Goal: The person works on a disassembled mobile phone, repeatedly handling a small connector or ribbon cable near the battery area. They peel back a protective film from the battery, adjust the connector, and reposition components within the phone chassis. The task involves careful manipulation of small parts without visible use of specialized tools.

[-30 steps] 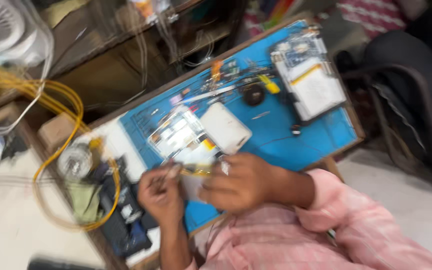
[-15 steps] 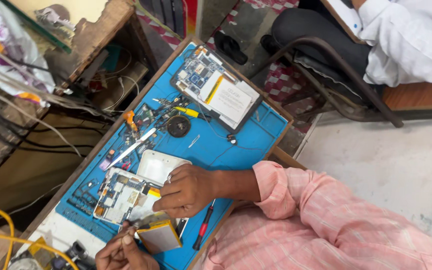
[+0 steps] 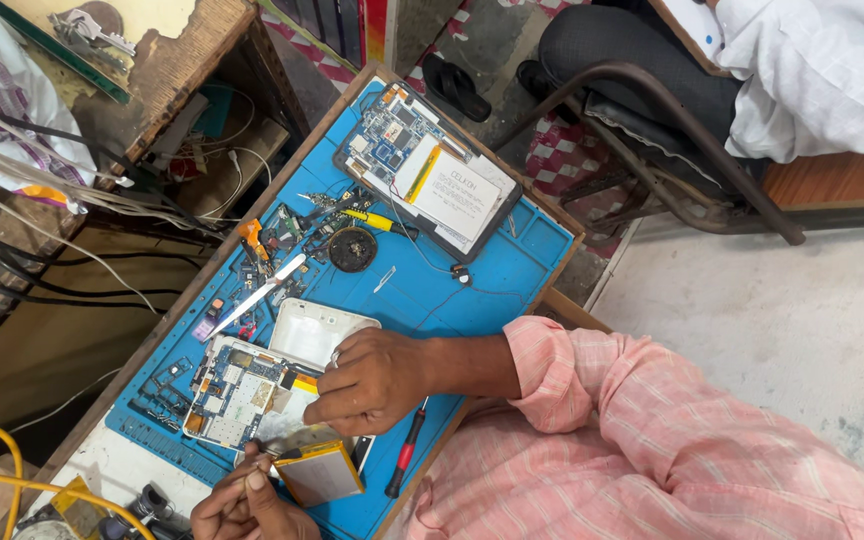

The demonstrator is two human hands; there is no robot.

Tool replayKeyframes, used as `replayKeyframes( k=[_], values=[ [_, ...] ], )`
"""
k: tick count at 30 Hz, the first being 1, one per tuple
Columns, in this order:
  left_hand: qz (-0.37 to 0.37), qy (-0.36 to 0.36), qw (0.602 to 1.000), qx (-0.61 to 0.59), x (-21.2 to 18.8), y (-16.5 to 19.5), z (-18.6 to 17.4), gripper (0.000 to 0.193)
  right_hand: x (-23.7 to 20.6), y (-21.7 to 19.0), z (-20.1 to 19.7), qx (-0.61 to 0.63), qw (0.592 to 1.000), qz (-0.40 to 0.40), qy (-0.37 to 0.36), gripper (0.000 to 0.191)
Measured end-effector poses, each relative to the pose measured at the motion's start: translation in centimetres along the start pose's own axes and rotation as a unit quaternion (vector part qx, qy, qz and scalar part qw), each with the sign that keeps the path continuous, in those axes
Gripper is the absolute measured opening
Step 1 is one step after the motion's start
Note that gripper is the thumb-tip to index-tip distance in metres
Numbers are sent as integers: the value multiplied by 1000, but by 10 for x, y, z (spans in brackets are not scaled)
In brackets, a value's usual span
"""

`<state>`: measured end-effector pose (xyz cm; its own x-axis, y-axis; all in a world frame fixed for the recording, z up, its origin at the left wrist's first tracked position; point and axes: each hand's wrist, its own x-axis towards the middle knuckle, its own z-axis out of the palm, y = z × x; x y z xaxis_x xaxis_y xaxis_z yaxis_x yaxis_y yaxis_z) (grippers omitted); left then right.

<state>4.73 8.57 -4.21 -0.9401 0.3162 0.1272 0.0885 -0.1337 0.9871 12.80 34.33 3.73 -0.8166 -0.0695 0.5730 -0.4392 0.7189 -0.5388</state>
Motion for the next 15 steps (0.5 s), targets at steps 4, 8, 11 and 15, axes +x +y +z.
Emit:
replayKeyframes(
  k=[4,8,11,15],
  values=[
    [-11,2,1000,-21,-1,7,5,16,-2,2,-1,5,1000,0,2,17],
    [-10,11,1000,-4,-1,11,8,19,-2,0,3,1,1000,6,-6,18],
    [-5,9,1000,-1,-1,18,10,21,-1,-2,4,1,1000,10,-16,18],
    [-5,5,1000,17,0,27,16,17,-1,-1,3,-5,1000,6,-20,18]
  ],
)
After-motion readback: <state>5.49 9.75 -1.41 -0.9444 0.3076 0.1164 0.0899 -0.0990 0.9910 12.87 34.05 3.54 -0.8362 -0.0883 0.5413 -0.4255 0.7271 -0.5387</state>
